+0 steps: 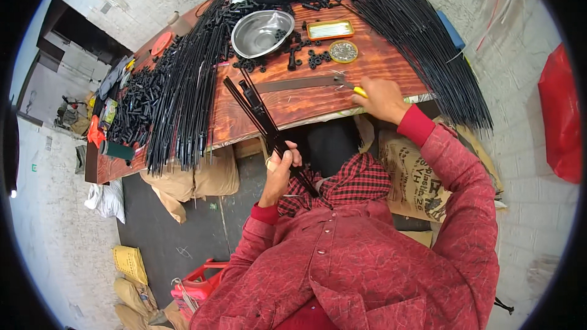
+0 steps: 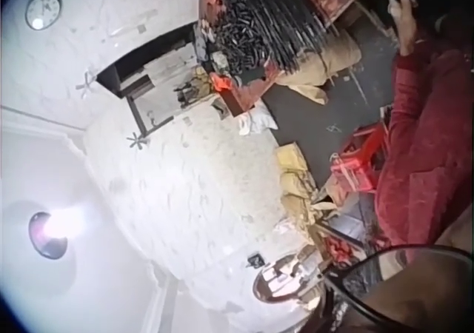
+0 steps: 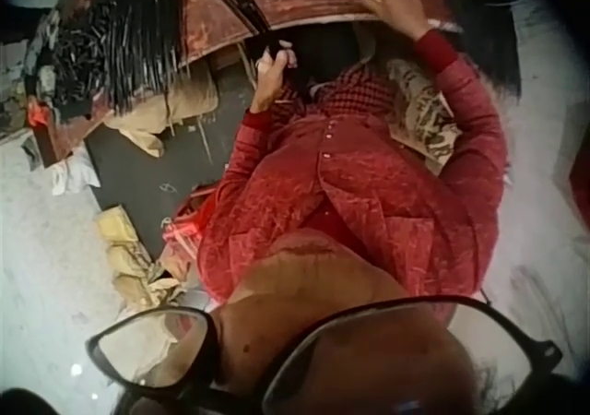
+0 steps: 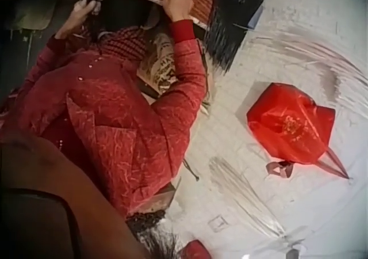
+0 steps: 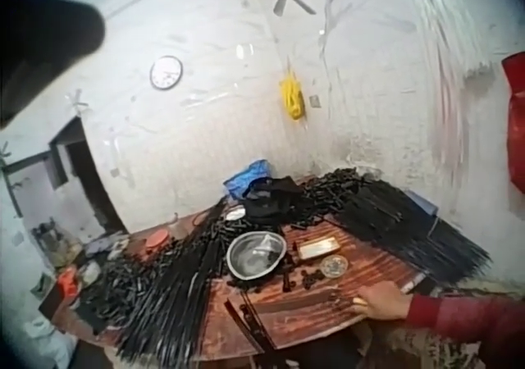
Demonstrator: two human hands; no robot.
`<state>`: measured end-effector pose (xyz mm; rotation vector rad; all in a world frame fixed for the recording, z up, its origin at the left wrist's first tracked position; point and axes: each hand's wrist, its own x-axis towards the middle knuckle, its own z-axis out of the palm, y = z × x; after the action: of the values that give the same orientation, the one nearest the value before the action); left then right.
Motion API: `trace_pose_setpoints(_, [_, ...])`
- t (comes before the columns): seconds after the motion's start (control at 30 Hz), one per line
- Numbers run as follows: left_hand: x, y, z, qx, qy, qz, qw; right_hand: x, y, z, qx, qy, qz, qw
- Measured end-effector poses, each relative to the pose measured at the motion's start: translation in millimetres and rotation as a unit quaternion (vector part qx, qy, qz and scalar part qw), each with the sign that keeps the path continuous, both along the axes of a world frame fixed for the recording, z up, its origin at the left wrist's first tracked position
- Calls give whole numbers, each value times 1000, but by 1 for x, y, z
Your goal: Manually attaching small components to black rods and using pliers to secure or trim them.
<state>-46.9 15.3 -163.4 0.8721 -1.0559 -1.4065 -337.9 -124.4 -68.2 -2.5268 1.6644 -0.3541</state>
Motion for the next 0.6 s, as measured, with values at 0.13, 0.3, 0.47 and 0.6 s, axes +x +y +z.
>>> trace_pose_setpoints(0.13, [-5, -9, -3, -8, 3, 0, 1000, -38, -14, -34, -81, -2, -1, 997])
trace_pose_setpoints(0.3, [-11, -27, 44, -49, -75, 38, 995, -38, -16, -24, -176, -8, 15, 984])
trace_pose_setpoints(0.47, [-41, -20, 122, -92, -289, -18, 953, -14, 1, -24, -184, -102, 69, 975])
trace_pose_setpoints(0.6, [-36, -22, 164, -199, -327, 70, 921, 0, 22, -21, -92, -196, 113, 970])
